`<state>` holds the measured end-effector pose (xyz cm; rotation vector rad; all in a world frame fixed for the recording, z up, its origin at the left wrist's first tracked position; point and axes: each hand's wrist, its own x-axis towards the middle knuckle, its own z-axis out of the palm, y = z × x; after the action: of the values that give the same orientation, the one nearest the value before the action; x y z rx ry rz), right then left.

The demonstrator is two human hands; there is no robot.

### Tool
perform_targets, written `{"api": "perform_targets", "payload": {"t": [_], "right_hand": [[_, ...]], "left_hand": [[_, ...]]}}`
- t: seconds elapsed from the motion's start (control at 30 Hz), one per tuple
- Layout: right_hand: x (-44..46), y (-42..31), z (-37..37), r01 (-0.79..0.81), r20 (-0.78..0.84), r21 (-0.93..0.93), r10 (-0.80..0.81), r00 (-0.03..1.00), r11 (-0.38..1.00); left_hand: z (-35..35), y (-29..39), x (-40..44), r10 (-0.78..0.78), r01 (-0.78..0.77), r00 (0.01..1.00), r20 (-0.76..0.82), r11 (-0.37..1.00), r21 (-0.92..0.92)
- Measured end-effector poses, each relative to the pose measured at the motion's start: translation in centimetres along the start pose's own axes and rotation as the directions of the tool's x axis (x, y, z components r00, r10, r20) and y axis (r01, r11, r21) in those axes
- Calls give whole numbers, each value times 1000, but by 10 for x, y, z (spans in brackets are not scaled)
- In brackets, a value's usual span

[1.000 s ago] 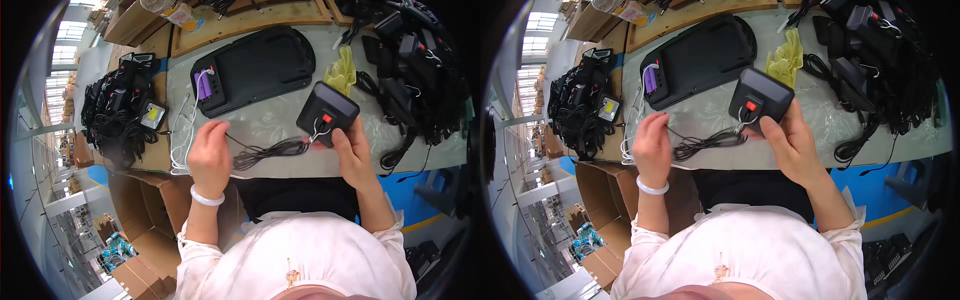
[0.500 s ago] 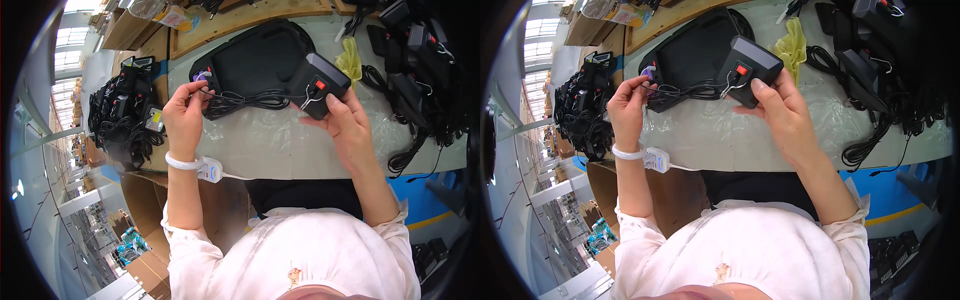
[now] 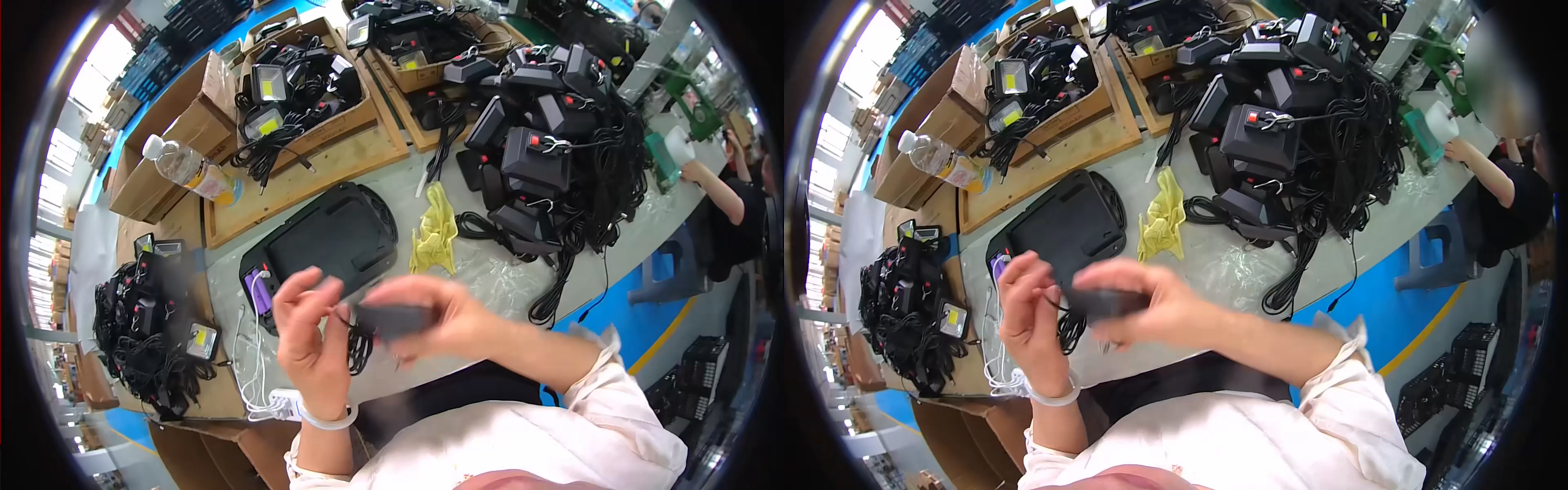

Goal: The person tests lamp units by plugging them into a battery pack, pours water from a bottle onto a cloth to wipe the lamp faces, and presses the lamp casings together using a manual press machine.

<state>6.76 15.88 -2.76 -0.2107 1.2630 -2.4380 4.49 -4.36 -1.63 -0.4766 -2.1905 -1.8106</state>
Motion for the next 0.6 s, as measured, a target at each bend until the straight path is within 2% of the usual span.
{"api": "perform_targets", "payload": {"t": [0.03,0.07,0.1,0.17,0.2,0.23,0.27,0.3,0.33,0.37,0.4,0.43,0.5,0.57,0.6], "right_hand": [[4,-23,-2,-75,-74,41,78,994,996],[15,-53,0,57,-193,-5,-56,980,998],[32,-85,-7,183,-299,-68,-195,934,981],[73,-144,-40,350,-336,-291,-437,834,891],[97,-176,-57,433,-296,-375,-549,782,819],[122,-208,-84,470,-283,-368,-578,765,802],[145,-243,-90,374,-341,-429,-530,776,822],[158,-268,-101,169,-531,-459,-421,735,872],[140,-287,-99,16,-467,-540,-316,826,841],[134,-291,-96,-93,-525,-766,-534,663,637],[129,-313,-141,-206,-286,-958,-659,696,199],[116,-338,-189,-273,-21,-918,-652,758,-289],[51,-326,-153,-444,-251,-825,-479,841,-349],[-1,-319,-171,-420,-264,-825,-399,878,-379],[-6,-314,-160,-512,-418,-796,-319,851,-323]], "left_hand": [[3,3,1,-98,81,992,-77,976,-200],[4,0,1,-49,23,993,-109,974,-223],[1,-7,-3,-42,27,996,-75,982,-186],[-7,-27,-19,-23,22,1000,-3,994,-109],[-8,-33,-26,-51,54,998,49,996,-71],[-7,-36,-33,-91,98,992,87,992,-82],[-5,-38,-41,-134,146,983,126,985,-88],[-3,-39,-46,-181,197,969,166,977,-86],[-2,-34,-47,-201,213,966,166,975,-57],[-4,-35,-48,-198,208,965,173,977,-45],[-6,-37,-51,-195,204,965,175,978,-37],[-7,-40,-54,-192,201,966,175,979,-32],[-9,-50,-55,-222,239,958,179,968,-78],[-6,-54,-59,-243,265,951,190,959,-98],[-4,-54,-58,-244,267,949,200,959,-96]]}}
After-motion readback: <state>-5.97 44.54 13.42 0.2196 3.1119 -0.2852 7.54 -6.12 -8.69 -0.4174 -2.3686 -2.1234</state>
